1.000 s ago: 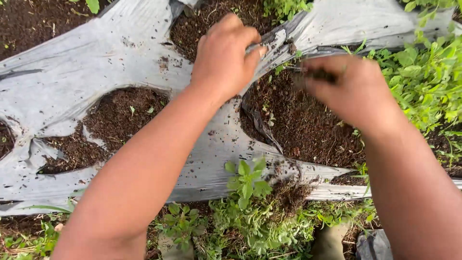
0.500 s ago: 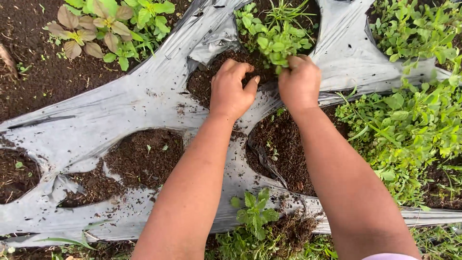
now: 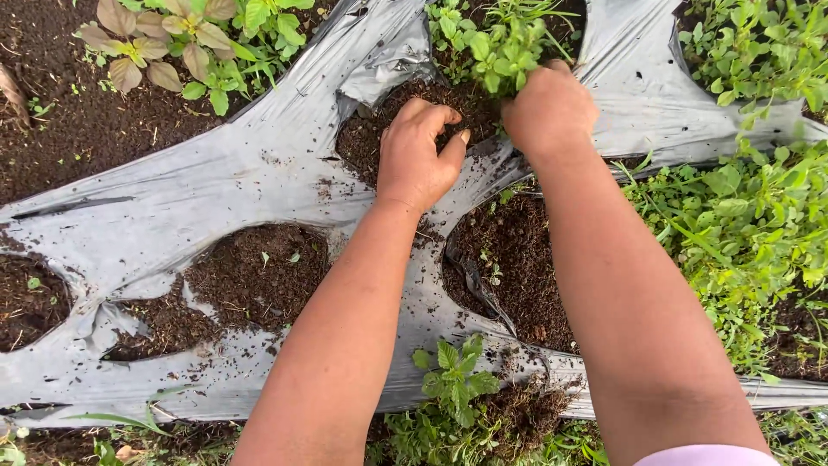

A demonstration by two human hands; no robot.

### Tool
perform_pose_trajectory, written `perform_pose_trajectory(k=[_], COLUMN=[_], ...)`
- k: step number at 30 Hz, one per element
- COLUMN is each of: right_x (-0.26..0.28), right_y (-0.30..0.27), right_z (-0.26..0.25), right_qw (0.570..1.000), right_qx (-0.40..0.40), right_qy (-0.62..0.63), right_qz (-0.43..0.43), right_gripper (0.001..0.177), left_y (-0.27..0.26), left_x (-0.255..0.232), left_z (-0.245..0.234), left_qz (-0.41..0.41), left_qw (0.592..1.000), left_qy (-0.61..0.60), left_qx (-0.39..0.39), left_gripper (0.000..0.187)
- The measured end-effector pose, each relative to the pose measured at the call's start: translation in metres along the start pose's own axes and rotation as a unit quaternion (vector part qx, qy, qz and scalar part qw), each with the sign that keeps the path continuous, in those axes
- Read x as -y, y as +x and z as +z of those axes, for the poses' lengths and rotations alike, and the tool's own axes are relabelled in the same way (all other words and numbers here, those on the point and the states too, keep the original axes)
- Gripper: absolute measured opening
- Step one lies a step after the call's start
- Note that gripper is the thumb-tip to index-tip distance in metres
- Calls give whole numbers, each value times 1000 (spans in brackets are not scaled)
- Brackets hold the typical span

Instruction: The person kneels in a garden and pulls weeds from the soil by hand. They remove the weeds from around the base of small green plants growing in a bed covered with plastic mulch.

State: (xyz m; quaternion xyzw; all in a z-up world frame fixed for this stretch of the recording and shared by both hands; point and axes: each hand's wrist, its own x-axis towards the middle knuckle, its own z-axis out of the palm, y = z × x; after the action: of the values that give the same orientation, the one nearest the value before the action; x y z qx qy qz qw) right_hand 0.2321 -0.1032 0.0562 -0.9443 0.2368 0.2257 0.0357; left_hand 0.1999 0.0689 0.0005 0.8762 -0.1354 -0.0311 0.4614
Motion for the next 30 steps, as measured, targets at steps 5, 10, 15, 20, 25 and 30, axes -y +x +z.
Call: perform_pose_trajectory(k=[5, 10, 15, 20, 25, 30], right_x=[-13, -50, -12, 5, 1, -14], right_y=[10, 4, -41, 8, 40, 2], right_z=[31, 22, -41, 5, 39, 28], right_qw=[992, 907, 985, 996, 991, 962], right_qx=[-70, -222, 50, 24, -36, -42], right_qy=[90, 344, 161, 44, 36, 267], right_qz=[-54, -97, -48, -76, -126, -48], right_gripper=[13, 10, 8, 58, 29, 41], left_y=[0, -2, 0, 0, 0, 0], left_x=[2, 3, 1, 5, 8, -2], left_z=[3, 4, 2, 3, 8, 1], left_qz=[12, -2, -6, 15, 22, -22], left_qw=[1000, 1000, 1000, 1000, 999, 1000], left_qy=[8, 10, 8, 11, 19, 21], left_qx=[-13, -6, -1, -19, -20, -6], left_gripper=[25, 25, 26, 28, 33, 50])
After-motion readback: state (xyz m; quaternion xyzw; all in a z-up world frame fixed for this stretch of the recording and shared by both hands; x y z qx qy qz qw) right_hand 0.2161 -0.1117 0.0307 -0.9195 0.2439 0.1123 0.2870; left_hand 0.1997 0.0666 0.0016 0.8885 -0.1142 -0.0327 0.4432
